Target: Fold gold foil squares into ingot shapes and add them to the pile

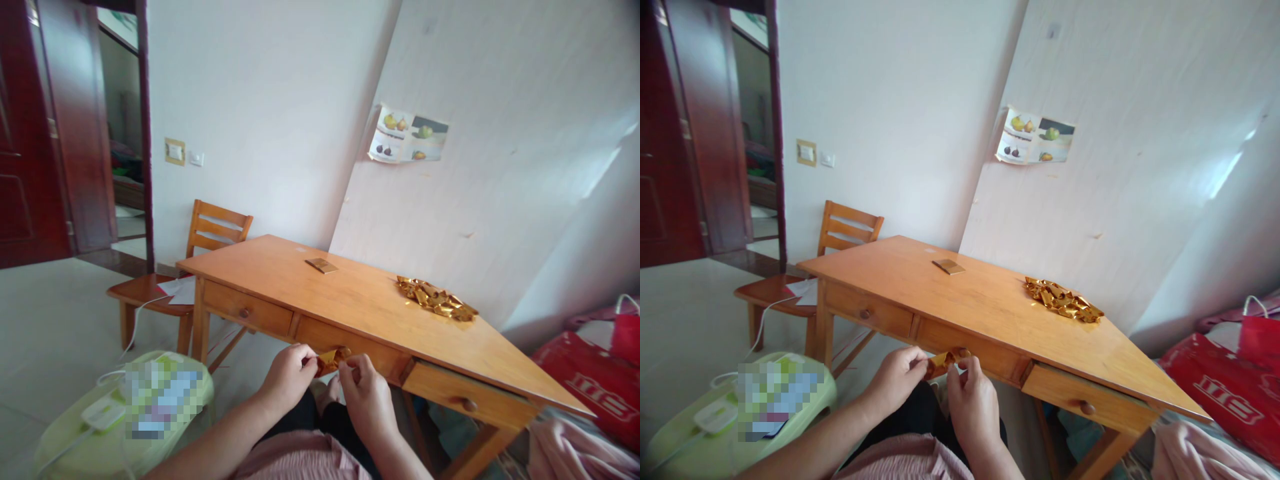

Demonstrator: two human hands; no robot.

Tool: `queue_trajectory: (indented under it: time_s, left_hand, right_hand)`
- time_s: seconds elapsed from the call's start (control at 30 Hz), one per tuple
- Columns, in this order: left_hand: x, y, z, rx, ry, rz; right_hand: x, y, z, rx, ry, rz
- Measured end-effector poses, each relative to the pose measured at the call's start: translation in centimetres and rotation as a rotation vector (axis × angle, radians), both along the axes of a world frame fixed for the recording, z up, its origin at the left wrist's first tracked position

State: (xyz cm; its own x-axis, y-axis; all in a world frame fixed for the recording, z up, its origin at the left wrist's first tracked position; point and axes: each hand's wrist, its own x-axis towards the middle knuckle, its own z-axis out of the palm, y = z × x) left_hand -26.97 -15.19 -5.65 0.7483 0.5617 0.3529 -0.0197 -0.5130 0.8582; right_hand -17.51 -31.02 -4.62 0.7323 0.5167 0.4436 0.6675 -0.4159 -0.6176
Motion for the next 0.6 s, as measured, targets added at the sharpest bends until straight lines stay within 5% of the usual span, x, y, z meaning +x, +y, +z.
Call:
queue_trajectory:
  time_s: [0.27, 0.6]
  left_hand:
    - [0.6, -0.4, -0.5, -0.224, -0.054, 0.019]
    - [0.4, -1.4, -0.2, -0.278, -0.048, -0.057]
  right_hand:
    - [-1.5, 2.1, -2.1, 0.137, 0.693, 0.184]
    - [-1.6, 3.0, -2.2, 0.236, 0.91, 0.169]
